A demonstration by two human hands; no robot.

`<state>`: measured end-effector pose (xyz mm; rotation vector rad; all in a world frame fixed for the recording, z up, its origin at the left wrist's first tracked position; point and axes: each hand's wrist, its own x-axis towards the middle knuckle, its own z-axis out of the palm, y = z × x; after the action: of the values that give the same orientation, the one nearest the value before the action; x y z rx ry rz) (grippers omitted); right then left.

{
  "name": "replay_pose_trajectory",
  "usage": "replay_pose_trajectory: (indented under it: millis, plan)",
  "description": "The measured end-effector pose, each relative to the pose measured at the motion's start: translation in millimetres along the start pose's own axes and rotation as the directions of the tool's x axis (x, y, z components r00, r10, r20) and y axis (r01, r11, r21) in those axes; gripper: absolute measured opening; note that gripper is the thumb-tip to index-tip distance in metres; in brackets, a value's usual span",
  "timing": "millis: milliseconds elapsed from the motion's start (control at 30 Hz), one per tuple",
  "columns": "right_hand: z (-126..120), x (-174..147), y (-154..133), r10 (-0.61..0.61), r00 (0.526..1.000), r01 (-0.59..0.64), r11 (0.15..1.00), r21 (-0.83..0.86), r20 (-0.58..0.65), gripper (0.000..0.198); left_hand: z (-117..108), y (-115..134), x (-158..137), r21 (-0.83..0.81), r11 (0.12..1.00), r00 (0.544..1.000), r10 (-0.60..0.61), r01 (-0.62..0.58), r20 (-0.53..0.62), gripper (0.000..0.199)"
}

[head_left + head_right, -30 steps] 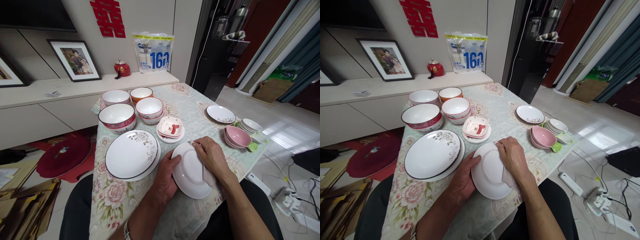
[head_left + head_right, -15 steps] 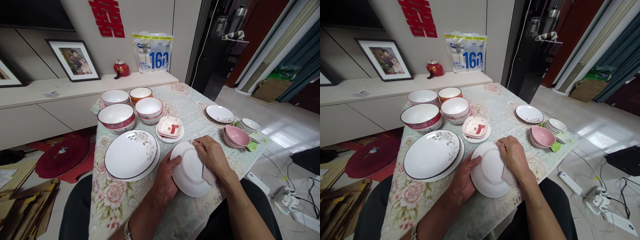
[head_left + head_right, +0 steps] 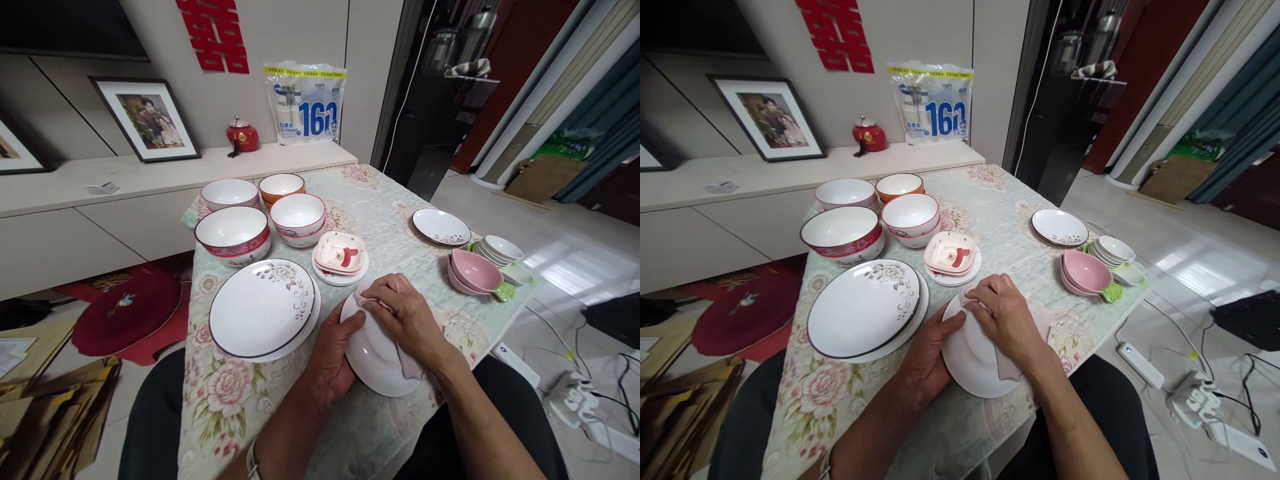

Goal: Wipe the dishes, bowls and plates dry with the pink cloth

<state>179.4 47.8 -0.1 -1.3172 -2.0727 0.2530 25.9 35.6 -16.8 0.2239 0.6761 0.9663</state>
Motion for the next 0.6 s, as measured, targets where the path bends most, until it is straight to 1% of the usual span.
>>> replay_pose_trajectory:
  millis: [67, 167, 233, 267, 300, 367, 467, 533, 600]
  plan:
    - [-4, -1, 11, 0.113, 0.993, -0.113, 0.994, -0.001, 0.022, 0.02, 0, 0, 1, -0.019, 1.0, 1.0, -0.018, 0.018, -0.009, 0.061]
    - [-11, -5, 29, 0.297, 0.954, -0.295, 0.953, -0.064, 0.028, 0.023, 1, 0, 1, -0.043, 0.999, 0.999, -0.026, 0.025, -0.02, 0.061]
    - [-14, -8, 37, 0.36, 0.933, -0.355, 0.924, -0.141, 0.012, 0.025, 2, -1, 0, -0.051, 0.999, 0.999, -0.003, 0.002, -0.033, 0.06]
    - [-13, -8, 38, 0.369, 0.929, -0.364, 0.915, -0.175, 0.001, 0.026, 2, -1, 0, -0.053, 0.998, 0.999, 0.014, -0.016, -0.041, 0.06]
    - [-13, -9, 37, 0.365, 0.931, -0.36, 0.912, -0.197, -0.014, 0.026, 2, -1, 0, -0.052, 0.998, 0.998, 0.031, -0.034, -0.047, 0.061]
    - [-9, -8, 30, 0.319, 0.947, -0.321, 0.928, -0.19, -0.041, 0.025, 2, -1, -1, -0.049, 0.998, 0.997, 0.048, -0.051, -0.052, 0.064]
    - [-1, -6, 14, 0.166, 0.985, -0.171, 0.979, -0.112, -0.05, 0.022, 2, -1, -1, -0.045, 0.999, 0.999, 0.016, -0.019, -0.049, 0.066]
    - [1, -3, 6, 0.069, 0.997, -0.072, 0.995, -0.069, -0.043, 0.022, 2, 0, -1, -0.056, 0.998, 0.998, -0.012, 0.008, -0.065, 0.065]
    - [1, -2, 5, 0.039, 0.999, -0.04, 0.999, -0.037, -0.022, 0.022, 2, 0, -1, -0.075, 0.997, 0.995, -0.033, 0.026, -0.095, 0.062]
